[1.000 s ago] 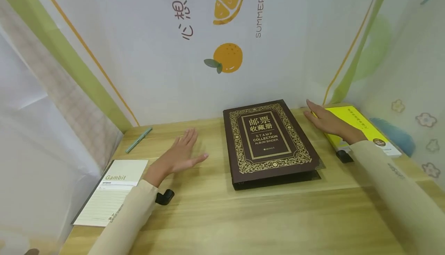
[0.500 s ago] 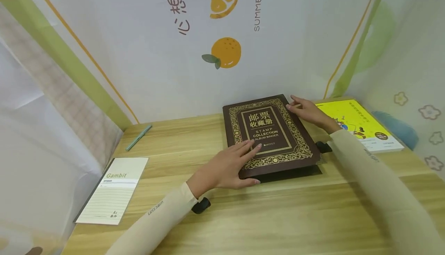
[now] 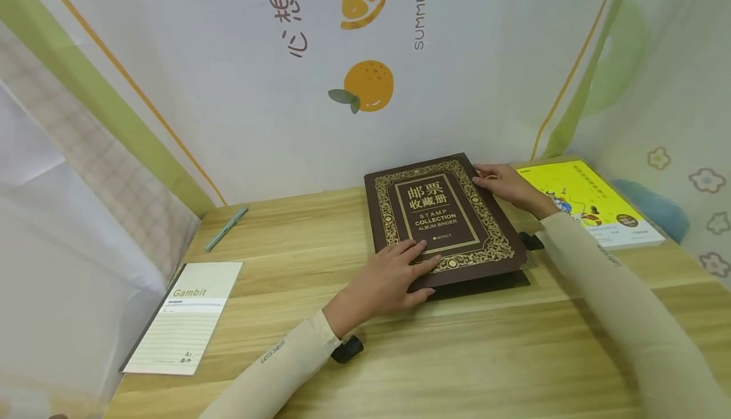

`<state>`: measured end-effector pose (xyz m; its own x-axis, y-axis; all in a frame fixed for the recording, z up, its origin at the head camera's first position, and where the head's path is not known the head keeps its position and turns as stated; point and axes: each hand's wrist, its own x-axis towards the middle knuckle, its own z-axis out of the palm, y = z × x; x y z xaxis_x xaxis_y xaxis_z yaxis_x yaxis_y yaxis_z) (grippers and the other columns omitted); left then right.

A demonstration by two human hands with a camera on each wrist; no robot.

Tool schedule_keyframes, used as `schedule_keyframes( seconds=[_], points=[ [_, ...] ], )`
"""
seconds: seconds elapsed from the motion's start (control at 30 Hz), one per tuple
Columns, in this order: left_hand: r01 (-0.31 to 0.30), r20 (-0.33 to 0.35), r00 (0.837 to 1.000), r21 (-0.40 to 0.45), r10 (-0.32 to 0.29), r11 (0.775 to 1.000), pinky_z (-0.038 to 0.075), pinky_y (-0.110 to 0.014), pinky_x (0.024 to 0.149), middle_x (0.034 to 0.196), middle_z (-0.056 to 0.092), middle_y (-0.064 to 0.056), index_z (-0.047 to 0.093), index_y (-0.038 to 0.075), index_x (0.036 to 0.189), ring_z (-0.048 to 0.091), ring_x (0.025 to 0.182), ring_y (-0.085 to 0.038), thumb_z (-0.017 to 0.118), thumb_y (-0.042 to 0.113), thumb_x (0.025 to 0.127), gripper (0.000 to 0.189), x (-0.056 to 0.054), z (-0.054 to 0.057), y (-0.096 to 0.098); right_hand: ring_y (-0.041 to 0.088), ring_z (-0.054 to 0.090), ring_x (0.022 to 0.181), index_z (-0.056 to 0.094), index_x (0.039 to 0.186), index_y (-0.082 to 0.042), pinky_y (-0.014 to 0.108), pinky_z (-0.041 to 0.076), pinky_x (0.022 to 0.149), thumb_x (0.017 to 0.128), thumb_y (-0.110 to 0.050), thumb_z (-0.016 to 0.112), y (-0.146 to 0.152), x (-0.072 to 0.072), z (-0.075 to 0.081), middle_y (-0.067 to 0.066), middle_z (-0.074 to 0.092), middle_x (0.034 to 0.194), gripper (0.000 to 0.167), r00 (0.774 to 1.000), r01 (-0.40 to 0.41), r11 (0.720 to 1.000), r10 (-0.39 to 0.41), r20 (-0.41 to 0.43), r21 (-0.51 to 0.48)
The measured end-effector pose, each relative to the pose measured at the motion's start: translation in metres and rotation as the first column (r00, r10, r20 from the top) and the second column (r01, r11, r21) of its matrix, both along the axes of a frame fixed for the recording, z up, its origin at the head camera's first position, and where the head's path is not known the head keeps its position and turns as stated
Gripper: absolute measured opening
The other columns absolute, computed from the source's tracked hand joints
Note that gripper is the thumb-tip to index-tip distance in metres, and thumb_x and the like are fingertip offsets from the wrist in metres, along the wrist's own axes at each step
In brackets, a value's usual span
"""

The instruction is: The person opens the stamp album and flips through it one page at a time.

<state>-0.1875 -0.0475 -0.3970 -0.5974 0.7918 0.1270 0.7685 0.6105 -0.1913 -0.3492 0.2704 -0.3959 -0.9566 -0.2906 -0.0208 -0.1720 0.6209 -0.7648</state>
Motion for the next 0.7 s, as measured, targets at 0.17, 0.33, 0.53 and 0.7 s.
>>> schedule_keyframes(
  seconds=[0.17, 0.33, 0.53, 0.7],
  points=[
    [0.002, 0.019, 1.0, 0.032, -0.002, 0.999, 0.042, -0.039, 0.116, 0.155, 0.05, -0.011, 0.047, 0.029, 0.153, 0.049, 0.142, -0.029, 0.051, 0.056, 0.101, 0.058, 0.0, 0.0, -0.002, 0.035, 0.063, 0.117, 0.029, 0.158, -0.002, 0.031, 0.055, 0.091, 0.108, -0.025, 0.048, -0.001, -0.003, 0.006, 0.032, 0.053, 0.139, 0.058, 1.0, 0.025, 1.0, -0.025, 0.0, -0.012],
    [0.005, 0.056, 0.998, 0.071, -0.009, 0.997, 0.04, -0.038, 0.118, 0.155, 0.049, -0.011, 0.046, 0.027, 0.153, 0.049, 0.143, -0.029, 0.054, 0.055, 0.101, 0.059, -0.001, 0.002, -0.005, 0.005, 0.065, 0.092, 0.03, 0.158, 0.0, 0.017, 0.056, 0.079, 0.108, -0.023, 0.05, -0.003, -0.003, 0.017, 0.032, 0.051, 0.139, 0.059, 1.0, 0.012, 0.997, -0.011, 0.012, -0.08],
    [-0.013, 0.124, 0.992, 0.142, -0.004, 0.99, 0.042, -0.039, 0.116, 0.157, 0.047, -0.012, 0.045, 0.026, 0.154, 0.047, 0.144, -0.029, 0.06, 0.052, 0.099, 0.062, 0.001, 0.008, -0.011, -0.001, 0.064, 0.086, 0.031, 0.159, -0.004, 0.023, 0.058, 0.084, 0.107, -0.027, 0.051, -0.007, -0.005, 0.037, 0.029, 0.051, 0.141, 0.06, 1.0, -0.01, 0.997, 0.009, -0.008, -0.079],
    [-0.011, 0.153, 0.988, 0.255, -0.029, 0.967, 0.043, -0.041, 0.115, 0.158, 0.044, -0.013, 0.046, 0.025, 0.153, 0.046, 0.144, -0.031, 0.065, 0.048, 0.097, 0.063, 0.003, 0.007, -0.018, 0.008, 0.067, 0.099, 0.032, 0.159, -0.007, 0.045, 0.054, 0.101, 0.107, -0.03, 0.049, -0.014, -0.005, 0.063, 0.028, 0.054, 0.142, 0.059, 0.999, -0.023, 1.0, 0.023, -0.038, -0.017]
  ],
)
